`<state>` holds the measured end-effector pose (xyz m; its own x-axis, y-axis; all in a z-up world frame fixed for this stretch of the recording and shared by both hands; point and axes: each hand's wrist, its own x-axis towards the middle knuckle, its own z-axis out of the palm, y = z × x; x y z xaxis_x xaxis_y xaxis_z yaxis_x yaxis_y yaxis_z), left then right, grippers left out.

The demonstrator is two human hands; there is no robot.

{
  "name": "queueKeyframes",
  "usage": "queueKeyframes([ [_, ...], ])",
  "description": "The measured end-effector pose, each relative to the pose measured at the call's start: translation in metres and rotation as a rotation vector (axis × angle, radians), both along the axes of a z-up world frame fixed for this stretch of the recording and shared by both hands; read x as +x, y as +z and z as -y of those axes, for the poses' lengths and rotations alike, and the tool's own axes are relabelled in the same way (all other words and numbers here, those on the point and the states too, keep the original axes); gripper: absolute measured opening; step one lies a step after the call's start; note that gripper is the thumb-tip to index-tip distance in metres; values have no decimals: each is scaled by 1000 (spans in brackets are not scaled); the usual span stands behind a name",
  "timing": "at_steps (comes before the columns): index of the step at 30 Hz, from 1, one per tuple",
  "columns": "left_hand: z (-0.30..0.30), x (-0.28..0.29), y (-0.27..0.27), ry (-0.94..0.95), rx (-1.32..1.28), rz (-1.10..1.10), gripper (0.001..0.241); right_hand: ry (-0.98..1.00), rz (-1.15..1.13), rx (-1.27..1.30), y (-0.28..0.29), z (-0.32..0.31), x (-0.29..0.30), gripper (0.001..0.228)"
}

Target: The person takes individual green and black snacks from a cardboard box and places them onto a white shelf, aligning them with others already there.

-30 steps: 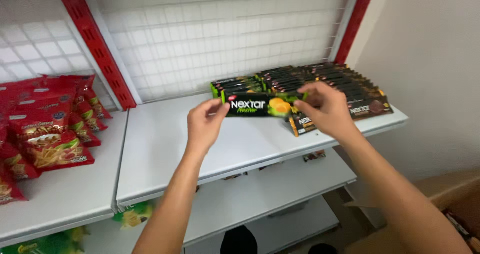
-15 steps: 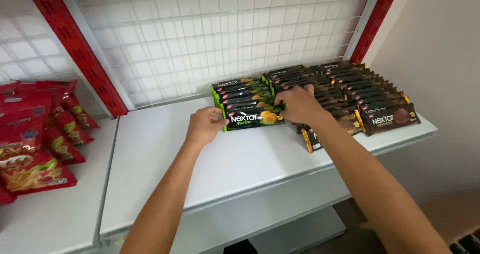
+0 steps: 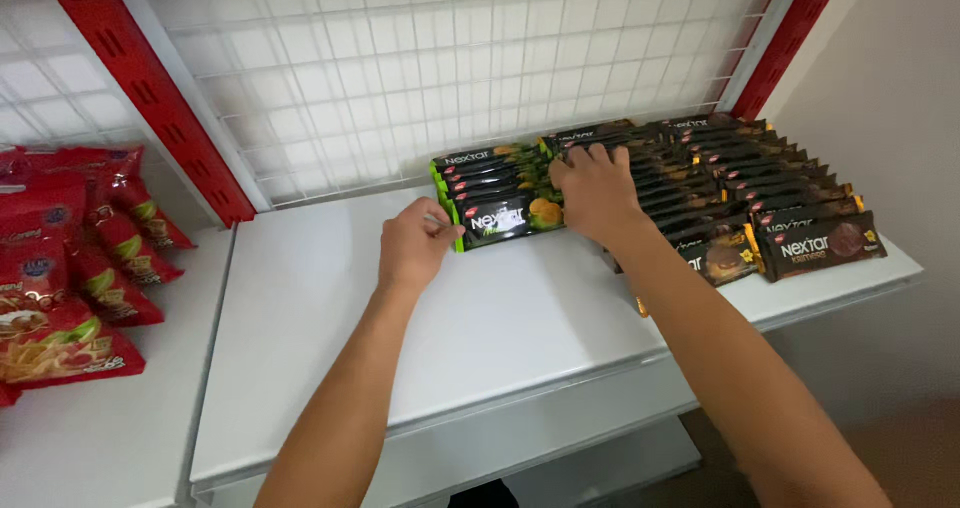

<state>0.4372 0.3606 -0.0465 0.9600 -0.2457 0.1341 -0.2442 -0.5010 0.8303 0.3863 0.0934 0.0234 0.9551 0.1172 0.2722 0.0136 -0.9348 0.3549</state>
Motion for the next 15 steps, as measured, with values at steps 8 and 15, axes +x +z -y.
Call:
queueKeyframes([
  [8, 4, -5, 3, 17, 23, 23, 7, 32, 42, -44, -12, 2, -13, 14],
  [15, -12, -36, 34, 55, 23, 206, 27, 92, 93, 143, -8, 11, -34, 18],
])
